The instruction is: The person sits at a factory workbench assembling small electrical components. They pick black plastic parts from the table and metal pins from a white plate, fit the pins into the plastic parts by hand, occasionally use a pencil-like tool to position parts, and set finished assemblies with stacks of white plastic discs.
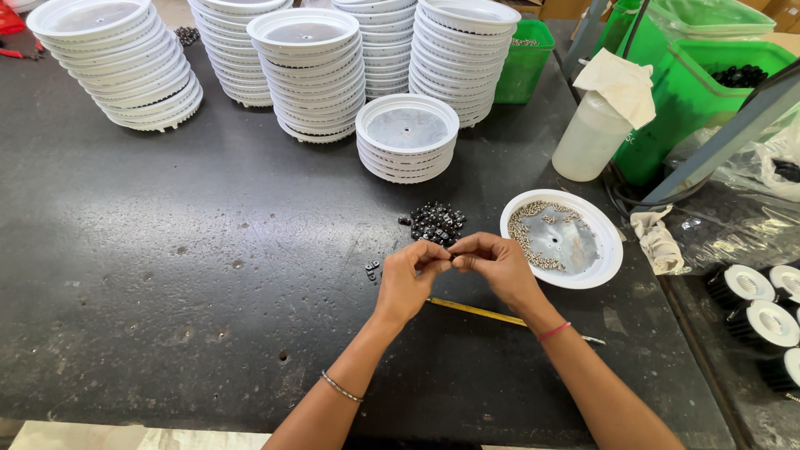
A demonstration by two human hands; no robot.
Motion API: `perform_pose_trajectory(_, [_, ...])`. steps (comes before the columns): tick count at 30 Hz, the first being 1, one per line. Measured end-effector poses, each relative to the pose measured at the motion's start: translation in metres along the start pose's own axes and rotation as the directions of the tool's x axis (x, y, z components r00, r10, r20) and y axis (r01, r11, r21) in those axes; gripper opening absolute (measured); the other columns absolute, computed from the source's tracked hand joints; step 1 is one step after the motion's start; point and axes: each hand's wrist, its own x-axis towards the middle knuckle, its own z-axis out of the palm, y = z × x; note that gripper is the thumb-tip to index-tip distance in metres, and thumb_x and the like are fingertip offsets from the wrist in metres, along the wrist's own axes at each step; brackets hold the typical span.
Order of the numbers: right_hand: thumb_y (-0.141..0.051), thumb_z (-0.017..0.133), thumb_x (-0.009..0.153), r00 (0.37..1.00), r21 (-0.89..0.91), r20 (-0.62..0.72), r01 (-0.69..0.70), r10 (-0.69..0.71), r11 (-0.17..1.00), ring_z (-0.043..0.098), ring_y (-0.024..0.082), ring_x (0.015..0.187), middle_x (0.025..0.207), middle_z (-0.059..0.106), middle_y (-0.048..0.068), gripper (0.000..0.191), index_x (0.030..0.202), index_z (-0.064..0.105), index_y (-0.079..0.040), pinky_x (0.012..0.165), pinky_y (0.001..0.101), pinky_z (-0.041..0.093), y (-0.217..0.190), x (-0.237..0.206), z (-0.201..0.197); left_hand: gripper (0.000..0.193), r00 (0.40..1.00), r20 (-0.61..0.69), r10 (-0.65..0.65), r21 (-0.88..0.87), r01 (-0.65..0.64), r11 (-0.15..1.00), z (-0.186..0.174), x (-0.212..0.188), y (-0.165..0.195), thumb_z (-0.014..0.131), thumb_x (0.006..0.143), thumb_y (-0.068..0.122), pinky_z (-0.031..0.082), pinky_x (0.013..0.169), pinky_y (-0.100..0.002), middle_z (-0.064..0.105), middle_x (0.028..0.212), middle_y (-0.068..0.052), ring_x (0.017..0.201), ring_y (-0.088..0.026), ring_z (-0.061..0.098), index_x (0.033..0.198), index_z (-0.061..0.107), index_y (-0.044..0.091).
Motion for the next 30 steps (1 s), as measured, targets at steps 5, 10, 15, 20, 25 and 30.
perform_pose_trajectory(5, [0.003,0.07,0.088,0.999,-0.021,0.017,0.04,-0.04,0.999,0.067,0.008,0.085,0.089,0.075,0.003,0.011,0.097,0.074,-0.001,0.08,0.0261,0.055,0.014,0.002,-0.002,0.014,0.997,-0.007,0.079,0.052,-0.078,0.996,0.001,-0.002,0.001,0.076,0.083,-0.004,0.056,0.072,-0.027,0.076,0.085,-0.007,0.078,-0.013,0.074,0.096,0.072,0.001])
perform_pose_trajectory(10, [0.002,0.07,0.089,0.998,-0.023,0.047,0.034,-0.033,0.999,0.066,0.007,0.088,0.091,0.074,0.003,0.008,0.097,0.071,0.0,0.083,0.0269,0.054,0.02,0.004,-0.003,0.014,0.997,0.004,0.071,0.074,-0.071,0.995,0.001,-0.002,-0.001,0.075,0.083,-0.004,0.055,0.07,-0.028,0.076,0.086,-0.008,0.078,-0.014,0.074,0.095,0.071,0.001])
perform_pose_trajectory(15, [-0.005,0.074,0.09,0.994,-0.03,0.109,0.03,-0.027,0.999,0.067,0.008,0.09,0.096,0.075,0.003,0.014,0.103,0.072,0.0,0.086,0.0275,0.055,0.008,0.004,-0.006,0.013,0.999,-0.027,0.025,0.058,-0.023,0.998,0.008,-0.002,-0.007,0.074,0.085,-0.002,0.054,0.069,-0.028,0.076,0.087,-0.006,0.079,-0.013,0.073,0.097,0.07,0.002])
perform_pose_trajectory(20, [-0.014,0.071,0.092,0.998,-0.003,0.063,-0.02,0.02,1.0,0.07,0.008,0.091,0.099,0.077,0.001,0.023,0.112,0.073,-0.003,0.086,0.0273,0.057,-0.006,0.003,-0.007,0.017,0.979,0.021,-0.204,-0.269,0.202,0.942,0.008,0.002,-0.019,0.071,0.091,0.003,0.056,0.077,-0.026,0.074,0.093,-0.004,0.083,-0.01,0.068,0.107,0.068,0.004])
perform_pose_trajectory(25, [-0.023,0.079,0.084,0.99,-0.519,0.134,0.027,0.05,0.854,0.071,0.012,0.076,0.083,0.077,0.003,0.021,0.094,0.077,-0.006,0.071,0.0297,0.056,-0.026,-0.007,-0.005,0.029,0.958,0.07,-0.278,-0.46,0.278,0.843,-0.006,0.01,-0.033,0.066,0.095,0.01,0.057,0.082,-0.026,0.07,0.099,-0.004,0.087,-0.01,0.067,0.123,0.069,0.004])
perform_pose_trajectory(30, [-0.032,0.084,0.072,0.95,-0.773,0.26,0.098,0.171,0.627,0.073,0.019,0.072,0.078,0.073,0.004,0.025,0.081,0.075,-0.011,0.065,0.0341,0.056,-0.037,-0.017,0.017,0.023,0.937,-0.016,-0.348,-0.583,0.275,0.765,-0.021,0.021,-0.048,0.067,0.097,0.01,0.058,0.081,-0.029,0.074,0.1,-0.008,0.088,-0.014,0.071,0.116,0.069,-0.002])
